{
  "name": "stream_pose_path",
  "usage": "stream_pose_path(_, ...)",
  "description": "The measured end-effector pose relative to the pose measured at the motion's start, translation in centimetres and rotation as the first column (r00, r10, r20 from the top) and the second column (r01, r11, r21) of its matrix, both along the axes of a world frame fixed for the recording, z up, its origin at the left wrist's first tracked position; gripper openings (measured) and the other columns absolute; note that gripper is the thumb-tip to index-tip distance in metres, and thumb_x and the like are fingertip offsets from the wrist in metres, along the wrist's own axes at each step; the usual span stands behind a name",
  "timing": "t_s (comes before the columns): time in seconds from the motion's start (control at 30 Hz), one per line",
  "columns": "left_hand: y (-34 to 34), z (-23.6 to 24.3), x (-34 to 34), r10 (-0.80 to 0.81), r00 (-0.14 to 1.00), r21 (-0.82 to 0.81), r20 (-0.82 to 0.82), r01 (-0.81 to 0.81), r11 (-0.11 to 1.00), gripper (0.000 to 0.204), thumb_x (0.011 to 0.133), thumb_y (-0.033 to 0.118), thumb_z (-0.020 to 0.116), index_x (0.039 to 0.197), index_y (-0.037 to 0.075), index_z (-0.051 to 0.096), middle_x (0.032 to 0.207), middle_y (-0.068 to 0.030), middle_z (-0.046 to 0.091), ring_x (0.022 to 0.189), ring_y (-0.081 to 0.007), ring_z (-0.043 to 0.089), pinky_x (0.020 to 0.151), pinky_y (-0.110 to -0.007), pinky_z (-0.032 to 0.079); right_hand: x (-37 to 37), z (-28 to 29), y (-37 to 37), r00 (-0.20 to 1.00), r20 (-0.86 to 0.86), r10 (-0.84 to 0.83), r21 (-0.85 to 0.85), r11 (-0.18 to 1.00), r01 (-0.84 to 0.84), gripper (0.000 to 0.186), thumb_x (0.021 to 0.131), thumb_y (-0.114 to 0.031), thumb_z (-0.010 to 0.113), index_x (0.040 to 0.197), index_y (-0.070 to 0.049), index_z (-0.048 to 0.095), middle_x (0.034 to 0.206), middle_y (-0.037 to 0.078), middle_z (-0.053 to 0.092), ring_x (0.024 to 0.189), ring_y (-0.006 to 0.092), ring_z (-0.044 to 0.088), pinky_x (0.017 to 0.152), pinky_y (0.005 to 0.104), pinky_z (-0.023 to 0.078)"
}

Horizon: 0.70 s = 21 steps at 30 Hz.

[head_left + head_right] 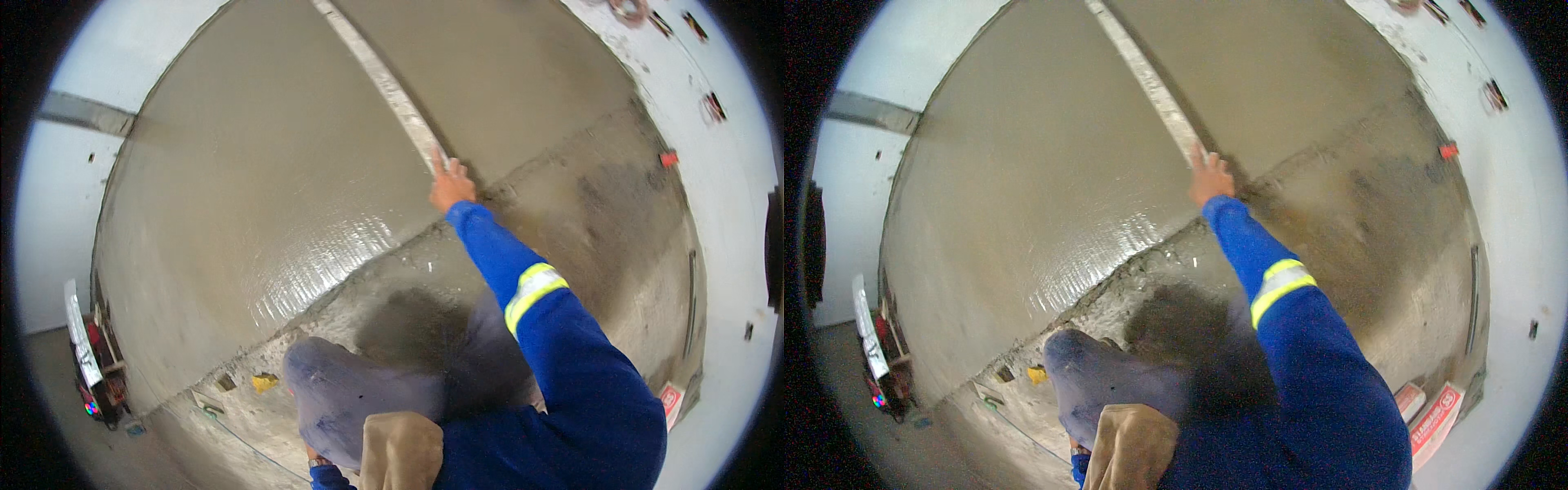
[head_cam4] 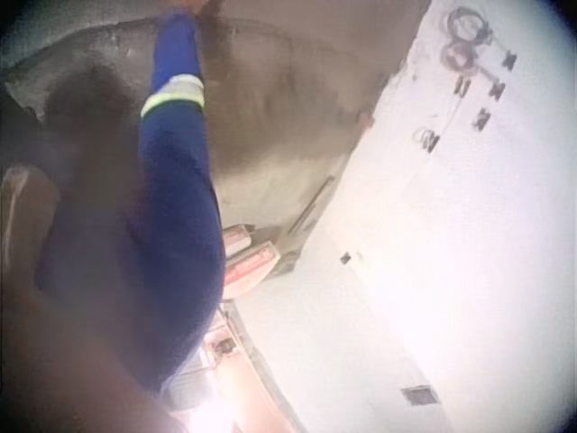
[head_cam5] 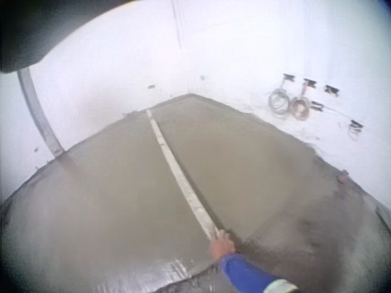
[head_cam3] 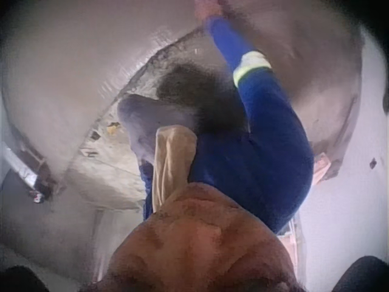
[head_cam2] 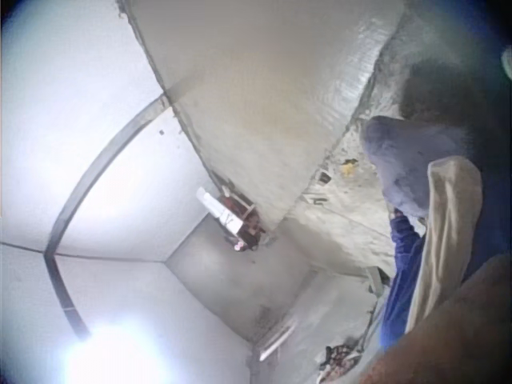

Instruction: The person uses a long straight edge to level and smooth a wet concrete floor. They repeatedly drag the straight edge across the surface to remove excess material and create a flat finish.

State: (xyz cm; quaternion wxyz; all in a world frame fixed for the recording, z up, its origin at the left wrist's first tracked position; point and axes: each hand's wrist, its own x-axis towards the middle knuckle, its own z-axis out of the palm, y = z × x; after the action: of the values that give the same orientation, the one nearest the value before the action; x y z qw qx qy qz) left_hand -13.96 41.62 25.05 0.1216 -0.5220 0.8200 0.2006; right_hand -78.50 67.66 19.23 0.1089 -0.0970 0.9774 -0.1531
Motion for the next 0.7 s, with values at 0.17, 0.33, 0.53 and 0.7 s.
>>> stream_pose_path(0.17, 0.0, -0.5, -2.0, -0.088, 0.994, 0.077, 0.067, 0.083, 0.994, 0.034, 0.084, 0.035, 0.064, 0.104, 0.008, 0.068, 0.088, -0.0191, 0.068, 0.082, -0.037, 0.066, 0.07, -0.044, 0.051, -0.6, 0.5, 0.9, 0.983, 0.156, 0.095, -0.123, 0.99, -0.076, 0.095, 0.077, -0.026, 0.069, 0.151, -0.016, 0.011, 0.137, 0.028, 0.038, 0.119, 0.0468, 0.046, 0.099, 0.0541, 0.04)
stream_pose_path(0.33, -0.6, -2.0, -7.7, -0.28, 0.958, 0.198, 0.058, 0.264, 0.944, 0.036, 0.084, 0.037, 0.063, 0.105, 0.008, 0.067, 0.089, -0.0196, 0.068, 0.084, -0.0377, 0.066, 0.071, -0.045, 0.051, 2.2, 1.5, 7.7, 0.991, 0.101, -0.082, -0.418, 0.901, 0.117, 0.059, 0.078, -0.042, 0.07, 0.123, -0.007, 0.056, 0.116, 0.027, 0.058, 0.108, 0.043, 0.056, 0.096, 0.0437, 0.044)
stream_pose_path(0.53, -1.8, -4.7, -20.6, -0.596, 0.784, 0.282, -0.175, 0.62, 0.732, 0.038, 0.084, 0.038, 0.063, 0.107, 0.008, 0.067, 0.091, -0.0202, 0.068, 0.086, -0.0386, 0.066, 0.072, -0.046, 0.051, 5.4, 1.6, 25.5, 0.772, -0.018, -0.635, -0.482, 0.682, 0.55, 0.047, 0.072, -0.049, 0.075, 0.079, -0.002, 0.07, 0.078, 0.018, 0.069, 0.085, 0.0338, 0.067, 0.077, 0.039, 0.052)
stream_pose_path(0.7, 2.3, -2.4, -39.9, -0.731, 0.492, 0.187, -0.474, 0.867, 0.462, 0.05, 0.086, 0.04, 0.057, 0.127, 0.009, 0.056, 0.109, -0.0219, 0.065, 0.101, -0.0407, 0.062, 0.083, -0.046, 0.05, 7.0, 17.0, 49.6, 0.668, -0.419, -0.615, -0.198, 0.78, 0.594, 0.047, 0.076, -0.031, 0.073, 0.117, -0.011, 0.061, 0.108, 0.011, 0.067, 0.097, 0.0291, 0.065, 0.086, 0.0399, 0.051)
